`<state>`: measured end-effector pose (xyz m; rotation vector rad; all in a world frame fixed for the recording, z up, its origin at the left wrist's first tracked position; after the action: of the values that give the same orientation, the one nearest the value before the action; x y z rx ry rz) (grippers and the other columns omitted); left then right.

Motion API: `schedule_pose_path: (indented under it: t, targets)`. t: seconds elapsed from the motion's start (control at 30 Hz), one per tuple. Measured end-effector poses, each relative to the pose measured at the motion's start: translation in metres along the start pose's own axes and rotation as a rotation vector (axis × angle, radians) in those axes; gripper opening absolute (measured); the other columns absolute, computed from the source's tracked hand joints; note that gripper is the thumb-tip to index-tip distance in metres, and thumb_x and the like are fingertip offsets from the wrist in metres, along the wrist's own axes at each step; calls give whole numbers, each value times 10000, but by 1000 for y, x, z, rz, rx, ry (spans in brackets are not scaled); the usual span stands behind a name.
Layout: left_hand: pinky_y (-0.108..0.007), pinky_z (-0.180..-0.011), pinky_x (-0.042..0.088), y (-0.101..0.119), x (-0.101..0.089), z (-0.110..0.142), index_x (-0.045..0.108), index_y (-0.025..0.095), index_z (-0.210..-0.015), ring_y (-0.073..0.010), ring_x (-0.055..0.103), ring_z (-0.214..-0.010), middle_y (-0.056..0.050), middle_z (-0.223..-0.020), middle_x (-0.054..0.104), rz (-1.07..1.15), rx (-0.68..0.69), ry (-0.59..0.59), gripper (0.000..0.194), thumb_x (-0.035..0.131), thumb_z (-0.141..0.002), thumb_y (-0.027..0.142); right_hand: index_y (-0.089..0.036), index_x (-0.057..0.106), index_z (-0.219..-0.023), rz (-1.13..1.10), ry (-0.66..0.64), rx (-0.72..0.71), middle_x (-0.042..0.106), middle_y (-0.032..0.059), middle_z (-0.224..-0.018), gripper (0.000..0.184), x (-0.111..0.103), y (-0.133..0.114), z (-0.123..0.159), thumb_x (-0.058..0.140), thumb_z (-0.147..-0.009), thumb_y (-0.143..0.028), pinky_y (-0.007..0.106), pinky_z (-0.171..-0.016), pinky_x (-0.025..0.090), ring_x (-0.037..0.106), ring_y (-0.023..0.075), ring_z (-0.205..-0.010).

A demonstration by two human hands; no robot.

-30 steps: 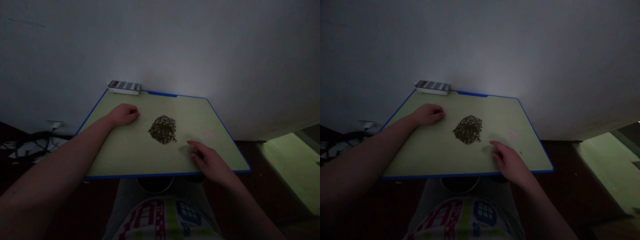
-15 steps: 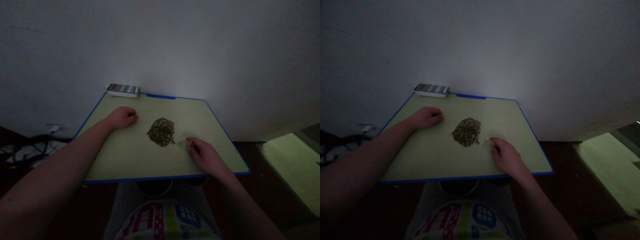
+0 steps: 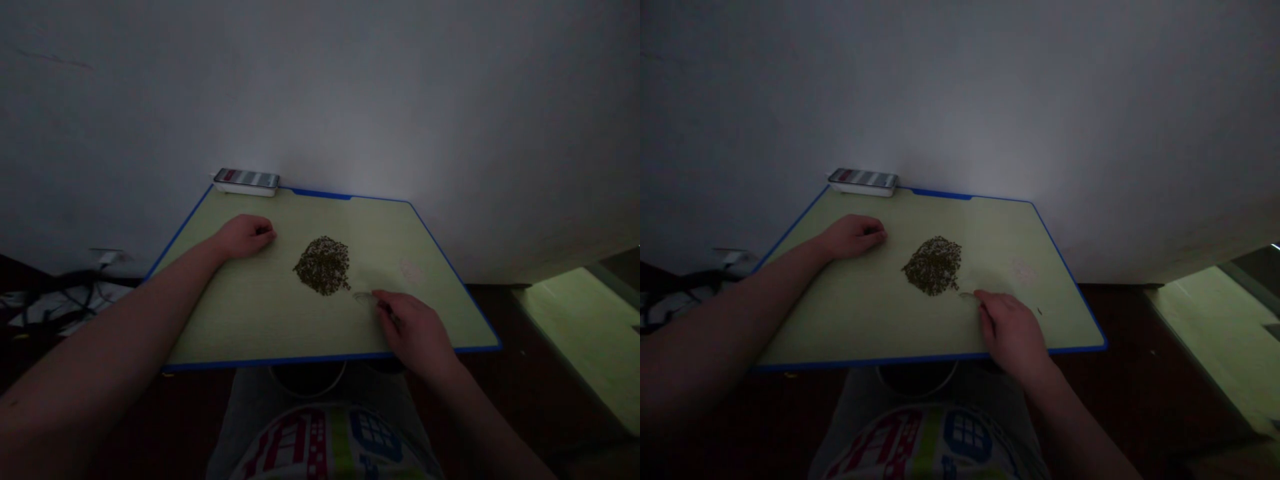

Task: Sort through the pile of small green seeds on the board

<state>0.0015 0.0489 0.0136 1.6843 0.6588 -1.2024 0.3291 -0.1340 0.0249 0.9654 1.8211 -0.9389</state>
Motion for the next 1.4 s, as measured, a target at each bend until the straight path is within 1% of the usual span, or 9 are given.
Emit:
schedule_pose_path:
  t: [0.1, 0.17, 0.33, 0.43, 0.63, 0.87, 1.17, 1.27, 1.4]
  targets:
    - [-274, -590, 354, 0, 0, 0, 662, 148, -807, -156, 516, -608, -38, -671, 621, -5, 13, 0, 384, 438, -796, 460, -141, 687, -939, 86, 78, -91, 717, 91, -858, 202, -1, -2, 7, 496, -890, -182, 337, -732, 518, 650, 211, -781]
    - [-272, -588, 352, 0, 0, 0, 661, 148, -808, -153, 514, -606, -38, -670, 621, -8, 13, 5, 385, 440, -795, 462, -152, 695, -911, 115, 106, -126, 720, 86, -864, 185, -1, 1, 11, 513, -879, -167, 343, -731, 517, 647, 211, -780]
    - [-269, -577, 350, 0, 0, 1, 660, 152, -807, -150, 513, -595, -30, -656, 611, 2, 17, 9, 387, 432, -799, 465, -163, 704, -916, 131, 58, -182, 732, 70, -920, 169, 5, 14, 12, 549, -855, -135, 381, -791, 514, 650, 223, -833]
    - [-272, -587, 356, -1, 0, 0, 660, 151, -815, -152, 520, -608, -35, -676, 623, 10, 13, 4, 376, 441, -799, 456, -163, 704, -938, 112, 34, -208, 733, 67, -956, 178, 9, 17, 10, 546, -862, -139, 387, -811, 514, 650, 226, -858]
    - [-268, -574, 350, -2, 1, 0, 651, 155, -802, -148, 516, -599, -25, -655, 609, 21, 13, 6, 358, 443, -800, 446, -169, 708, -945, 92, 22, -214, 738, 62, -961, 188, 13, 16, 2, 541, -865, -137, 388, -817, 514, 651, 226, -871]
    - [-270, -575, 342, 0, -1, 1, 653, 151, -798, -142, 501, -586, -23, -645, 601, 9, 15, 4, 360, 440, -790, 441, -163, 721, -937, 58, 4, -224, 742, 64, -946, 201, 13, 20, -16, 539, -858, -128, 372, -795, 518, 658, 219, -847]
    - [-277, -576, 347, 0, -1, 1, 661, 156, -791, -154, 508, -588, -30, -638, 601, -3, 19, -1, 388, 426, -800, 464, -185, 731, -928, 3, -103, -131, 740, 56, -921, 228, 9, 22, -42, 520, -859, -128, 342, -795, 514, 663, 203, -845]
    - [-273, -572, 343, 0, -1, 0, 661, 164, -791, -152, 511, -590, -31, -644, 610, -12, 21, 4, 377, 432, -802, 464, -197, 730, -927, -13, -100, -125, 741, 50, -917, 238, 9, 22, -43, 510, -861, -133, 342, -797, 517, 666, 197, -839]
    - [-280, -595, 361, 0, -1, 1, 668, 157, -820, -160, 523, -610, -41, -674, 625, -5, 17, -5, 376, 440, -800, 456, -200, 730, -920, -13, -70, -124, 742, 52, -901, 237, 7, 21, -34, 514, -852, -132, 340, -782, 522, 667, 195, -825]
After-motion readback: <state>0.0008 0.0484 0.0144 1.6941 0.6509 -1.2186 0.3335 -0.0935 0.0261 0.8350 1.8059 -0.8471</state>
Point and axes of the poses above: each hand's wrist, its own z-axis away from the middle knuckle, its own x-axis out of the palm, y = z × x, the point moved 1 cm from there along -z, towards the middle knuckle
